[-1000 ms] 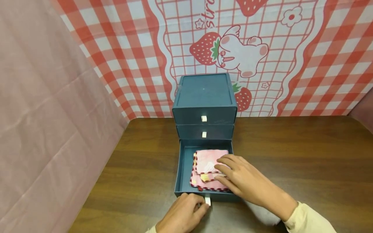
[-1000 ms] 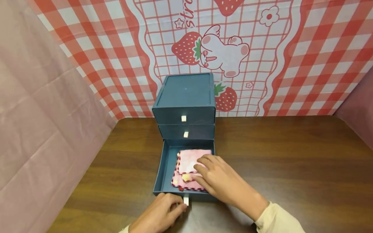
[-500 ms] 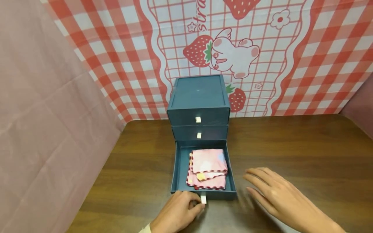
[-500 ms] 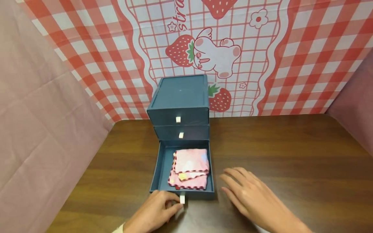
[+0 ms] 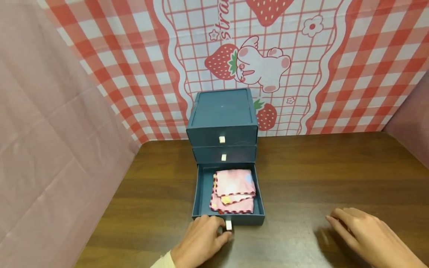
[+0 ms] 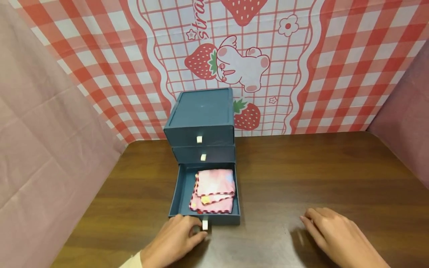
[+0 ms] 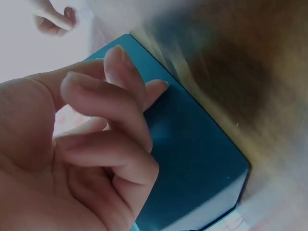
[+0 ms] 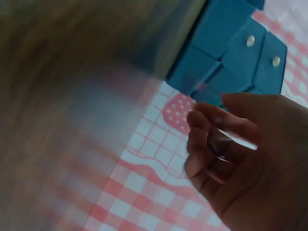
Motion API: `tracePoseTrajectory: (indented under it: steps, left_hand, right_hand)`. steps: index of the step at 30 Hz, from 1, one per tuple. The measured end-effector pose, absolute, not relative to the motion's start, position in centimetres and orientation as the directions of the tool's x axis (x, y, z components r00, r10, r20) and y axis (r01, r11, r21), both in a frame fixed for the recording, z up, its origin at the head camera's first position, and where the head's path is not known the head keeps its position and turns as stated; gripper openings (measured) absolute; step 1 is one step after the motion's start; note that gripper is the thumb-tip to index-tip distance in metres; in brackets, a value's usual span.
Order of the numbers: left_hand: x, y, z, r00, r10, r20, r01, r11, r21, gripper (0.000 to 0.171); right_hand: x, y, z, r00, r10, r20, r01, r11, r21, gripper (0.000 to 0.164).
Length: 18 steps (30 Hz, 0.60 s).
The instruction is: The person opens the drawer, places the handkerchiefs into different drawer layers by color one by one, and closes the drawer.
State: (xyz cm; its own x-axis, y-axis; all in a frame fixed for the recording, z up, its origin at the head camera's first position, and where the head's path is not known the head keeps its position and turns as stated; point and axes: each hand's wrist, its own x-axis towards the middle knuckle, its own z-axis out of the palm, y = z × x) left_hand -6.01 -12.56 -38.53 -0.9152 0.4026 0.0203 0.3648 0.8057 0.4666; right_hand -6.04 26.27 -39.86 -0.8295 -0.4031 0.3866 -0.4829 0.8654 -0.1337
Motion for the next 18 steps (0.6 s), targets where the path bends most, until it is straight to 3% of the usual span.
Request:
tracePoseTrajectory:
  steps: [4,7,14,18]
  left_hand:
    - [-6.6,-12.5,-38.4,-0.920,0.387,0.069,0.381,0.835,0.398,0.019]
    - [-7.2,-12.4,-38.4,-0.911,0.396,0.115,0.411,0.842,0.349,0.021]
    - [-9.0,-12.2,-38.7,-0.900,0.393,0.187,0.434,0.845,0.312,0.022]
    - [-10.0,-12.0,-39.0,-0.901,0.388,0.196,0.432,0.849,0.304,0.020]
  right_hand:
    - [-6.0,27.2,-40.4,-0.928,-0.330,0.175,-0.361,0.911,-0.199,0.041]
    - [-5.7,27.8,-40.7,-0.948,-0.301,0.107,-0.318,0.923,-0.217,0.040]
    - [-6.2,27.5,-40.5,-0.877,-0.358,0.321,-0.428,0.886,-0.178,0.023]
    - [-6.4,25.1,-40.3,-0.826,-0.448,0.342,-0.515,0.846,-0.136,0.014]
